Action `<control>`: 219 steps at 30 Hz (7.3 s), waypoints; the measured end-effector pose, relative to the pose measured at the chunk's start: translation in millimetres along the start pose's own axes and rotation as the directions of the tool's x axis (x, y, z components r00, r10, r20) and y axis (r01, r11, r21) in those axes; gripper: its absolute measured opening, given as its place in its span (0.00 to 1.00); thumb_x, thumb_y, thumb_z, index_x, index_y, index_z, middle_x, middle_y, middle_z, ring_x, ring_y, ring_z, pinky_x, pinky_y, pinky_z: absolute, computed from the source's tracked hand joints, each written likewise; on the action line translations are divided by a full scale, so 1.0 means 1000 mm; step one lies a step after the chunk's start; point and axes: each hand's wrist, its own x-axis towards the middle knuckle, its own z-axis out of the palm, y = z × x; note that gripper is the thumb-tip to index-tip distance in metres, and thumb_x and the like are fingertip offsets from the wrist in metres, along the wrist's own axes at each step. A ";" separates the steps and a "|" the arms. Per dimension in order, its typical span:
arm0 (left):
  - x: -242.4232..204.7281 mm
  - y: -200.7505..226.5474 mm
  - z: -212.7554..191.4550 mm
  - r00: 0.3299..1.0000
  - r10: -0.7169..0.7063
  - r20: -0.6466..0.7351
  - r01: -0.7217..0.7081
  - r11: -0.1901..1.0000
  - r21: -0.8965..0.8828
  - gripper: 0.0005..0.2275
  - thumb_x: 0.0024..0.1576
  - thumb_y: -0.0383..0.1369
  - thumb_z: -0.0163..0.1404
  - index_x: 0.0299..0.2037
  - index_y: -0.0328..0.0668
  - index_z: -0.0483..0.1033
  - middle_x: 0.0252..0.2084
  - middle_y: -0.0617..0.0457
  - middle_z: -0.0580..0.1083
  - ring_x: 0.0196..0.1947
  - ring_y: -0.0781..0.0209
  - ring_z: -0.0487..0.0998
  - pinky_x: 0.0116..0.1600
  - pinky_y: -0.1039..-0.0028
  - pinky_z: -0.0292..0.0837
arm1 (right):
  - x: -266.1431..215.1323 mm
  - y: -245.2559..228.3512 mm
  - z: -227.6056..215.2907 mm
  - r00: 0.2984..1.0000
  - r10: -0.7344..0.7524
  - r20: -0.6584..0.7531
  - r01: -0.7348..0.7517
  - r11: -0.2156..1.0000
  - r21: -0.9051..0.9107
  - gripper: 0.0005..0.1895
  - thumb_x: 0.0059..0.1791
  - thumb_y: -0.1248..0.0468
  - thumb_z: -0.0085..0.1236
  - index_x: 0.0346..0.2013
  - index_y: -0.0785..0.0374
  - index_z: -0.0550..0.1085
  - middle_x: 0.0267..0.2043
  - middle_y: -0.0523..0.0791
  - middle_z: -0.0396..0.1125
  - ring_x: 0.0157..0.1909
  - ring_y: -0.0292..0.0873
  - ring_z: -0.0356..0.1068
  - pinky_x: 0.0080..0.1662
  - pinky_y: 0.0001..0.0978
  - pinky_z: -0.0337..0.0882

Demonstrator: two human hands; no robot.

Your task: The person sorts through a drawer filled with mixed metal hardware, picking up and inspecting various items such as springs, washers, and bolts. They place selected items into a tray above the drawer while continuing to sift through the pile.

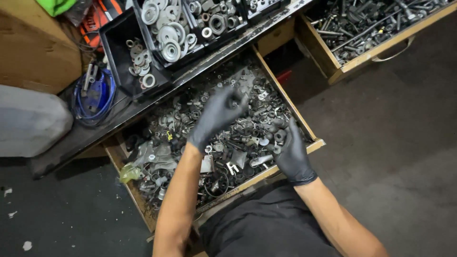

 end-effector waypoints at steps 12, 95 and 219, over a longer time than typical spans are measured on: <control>-0.015 -0.007 0.074 0.997 0.039 -0.066 -0.029 0.990 0.141 0.12 0.60 0.38 0.54 0.50 0.42 0.74 0.46 0.39 0.75 0.50 0.35 0.77 0.52 0.53 0.75 | 0.001 -0.003 -0.005 0.989 -0.067 0.130 0.048 0.989 0.141 0.25 0.59 0.43 0.41 0.24 0.53 0.60 0.24 0.34 0.46 0.21 0.28 0.48 0.19 0.10 0.43; -0.105 -0.023 -0.025 0.882 -0.453 -0.127 0.249 0.680 -0.690 0.13 0.61 0.38 0.59 0.50 0.38 0.78 0.30 0.50 0.79 0.20 0.65 0.77 0.29 0.78 0.70 | 0.035 0.021 0.007 0.985 0.055 0.163 -0.059 0.998 0.019 0.14 0.57 0.53 0.53 0.50 0.57 0.72 0.45 0.46 0.71 0.45 0.44 0.73 0.33 0.19 0.71; -0.165 0.051 -0.016 0.866 -0.213 -0.453 -0.043 0.870 -0.492 0.12 0.55 0.31 0.64 0.48 0.45 0.81 0.22 0.56 0.68 0.26 0.68 0.67 0.35 0.76 0.67 | -0.075 0.033 0.088 0.923 -0.094 0.372 0.305 0.768 -0.562 0.24 0.56 0.53 0.44 0.56 0.68 0.74 0.23 0.51 0.65 0.15 0.38 0.62 0.13 0.22 0.56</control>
